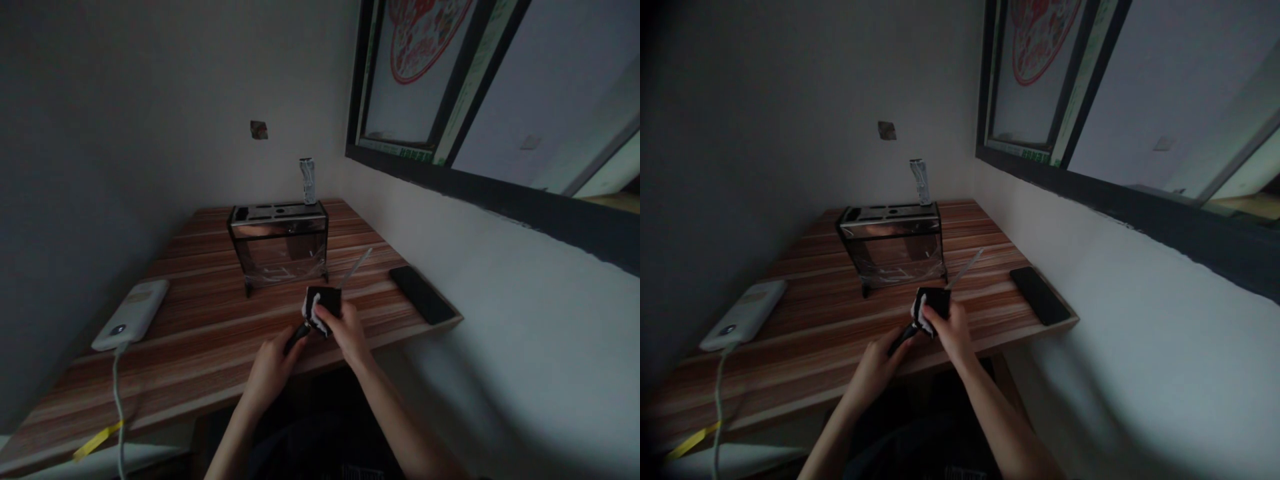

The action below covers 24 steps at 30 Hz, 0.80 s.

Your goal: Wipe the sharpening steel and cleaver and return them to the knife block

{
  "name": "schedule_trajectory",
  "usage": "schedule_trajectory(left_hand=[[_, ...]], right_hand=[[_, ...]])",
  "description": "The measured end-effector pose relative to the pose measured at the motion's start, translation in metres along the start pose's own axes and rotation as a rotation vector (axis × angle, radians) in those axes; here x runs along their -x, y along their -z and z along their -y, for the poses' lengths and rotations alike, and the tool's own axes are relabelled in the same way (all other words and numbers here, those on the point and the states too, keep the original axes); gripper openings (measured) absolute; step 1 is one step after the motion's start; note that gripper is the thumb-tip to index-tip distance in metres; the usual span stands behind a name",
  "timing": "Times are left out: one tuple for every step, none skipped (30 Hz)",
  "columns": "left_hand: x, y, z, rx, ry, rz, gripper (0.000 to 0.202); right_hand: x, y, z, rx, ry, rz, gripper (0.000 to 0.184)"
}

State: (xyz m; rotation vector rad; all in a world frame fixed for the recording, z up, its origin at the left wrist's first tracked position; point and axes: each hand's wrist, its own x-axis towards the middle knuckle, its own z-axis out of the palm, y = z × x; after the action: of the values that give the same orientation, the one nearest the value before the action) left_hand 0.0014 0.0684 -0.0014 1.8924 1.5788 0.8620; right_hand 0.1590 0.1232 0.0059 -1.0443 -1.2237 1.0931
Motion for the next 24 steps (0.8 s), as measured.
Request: schedule_trajectory(left_hand=[[0.0, 0.0, 0.001, 0.003, 0.007, -0.002, 0.026], [0.0, 0.0, 0.002, 0.006, 0.014, -0.003, 0.026], [0.0, 0.0, 0.002, 0.008, 0.02, -0.001, 0.026], [0.0, 0.0, 0.002, 0.008, 0.024, 0.003, 0.026], [0.0, 0.0, 0.002, 0.006, 0.025, 0.008, 0.026], [0.0, 0.0, 0.001, 0.002, 0.023, 0.015, 0.026], [0.0, 0.0, 0.0, -0.005, 0.02, 0.02, 0.026], [0.0, 0.0, -0.001, -0.014, 0.018, 0.025, 0.026], [0.0, 0.0, -0.001, -0.027, 0.018, 0.029, 0.025], [0.0, 0.0, -0.002, -0.04, 0.02, 0.031, 0.025], [0.0, 0.001, -0.003, -0.051, 0.023, 0.034, 0.024], [0.0, 0.001, -0.003, -0.058, 0.025, 0.037, 0.024], [0.0, 0.001, -0.004, -0.061, 0.026, 0.039, 0.024], [0.0, 0.001, -0.004, -0.062, 0.025, 0.039, 0.024], [0.0, 0.001, -0.004, -0.06, 0.024, 0.037, 0.024], [0.0, 0.001, -0.004, -0.055, 0.022, 0.038, 0.025], [0.001, 0.001, -0.004, -0.051, 0.021, 0.038, 0.025], [0.001, 0.001, -0.003, -0.049, 0.021, 0.037, 0.025], [0.001, 0.001, -0.003, -0.049, 0.023, 0.036, 0.025], [0.001, 0.001, -0.004, -0.049, 0.025, 0.036, 0.025], [0.001, 0.001, -0.004, -0.048, 0.026, 0.035, 0.025], [0.001, 0.001, -0.004, -0.047, 0.024, 0.035, 0.025], [0.001, 0.002, -0.005, -0.044, 0.02, 0.033, 0.025], [0.0, 0.002, -0.005, -0.04, 0.015, 0.03, 0.024]], right_hand=[[0.005, -0.005, 0.0, 0.025, 0.001, 0.006, 0.029], [0.01, -0.01, 0.0, 0.033, 0.0, -0.007, 0.029], [0.014, -0.013, -0.001, 0.031, 0.0, -0.024, 0.029], [0.016, -0.015, -0.001, 0.021, -0.002, -0.042, 0.03], [0.017, -0.015, -0.001, 0.01, -0.007, -0.048, 0.031], [0.018, -0.015, -0.002, 0.001, -0.014, -0.043, 0.031], [0.018, -0.014, -0.003, -0.006, -0.023, -0.035, 0.031], [0.017, -0.013, -0.004, -0.014, -0.031, -0.027, 0.031], [0.016, -0.012, -0.005, -0.023, -0.035, -0.022, 0.031], [0.015, -0.011, -0.007, -0.034, -0.037, -0.022, 0.031], [0.015, -0.01, -0.009, -0.045, -0.036, -0.025, 0.031], [0.014, -0.01, -0.01, -0.057, -0.034, -0.032, 0.032], [0.014, -0.01, -0.011, -0.068, -0.03, -0.038, 0.032], [0.014, -0.01, -0.012, -0.076, -0.027, -0.042, 0.032], [0.014, -0.011, -0.012, -0.083, -0.023, -0.044, 0.033], [0.014, -0.011, -0.012, -0.087, -0.019, -0.047, 0.033], [0.014, -0.012, -0.012, -0.089, -0.016, -0.051, 0.033], [0.014, -0.013, -0.011, -0.091, -0.016, -0.054, 0.032], [0.014, -0.014, -0.01, -0.093, -0.018, -0.056, 0.032], [0.014, -0.014, -0.01, -0.095, -0.021, -0.059, 0.031], [0.014, -0.015, -0.009, -0.097, -0.022, -0.059, 0.031], [0.015, -0.015, -0.009, -0.098, -0.022, -0.058, 0.03], [0.015, -0.014, -0.008, -0.095, -0.019, -0.055, 0.03], [0.014, -0.014, -0.008, -0.087, -0.014, -0.052, 0.03]])
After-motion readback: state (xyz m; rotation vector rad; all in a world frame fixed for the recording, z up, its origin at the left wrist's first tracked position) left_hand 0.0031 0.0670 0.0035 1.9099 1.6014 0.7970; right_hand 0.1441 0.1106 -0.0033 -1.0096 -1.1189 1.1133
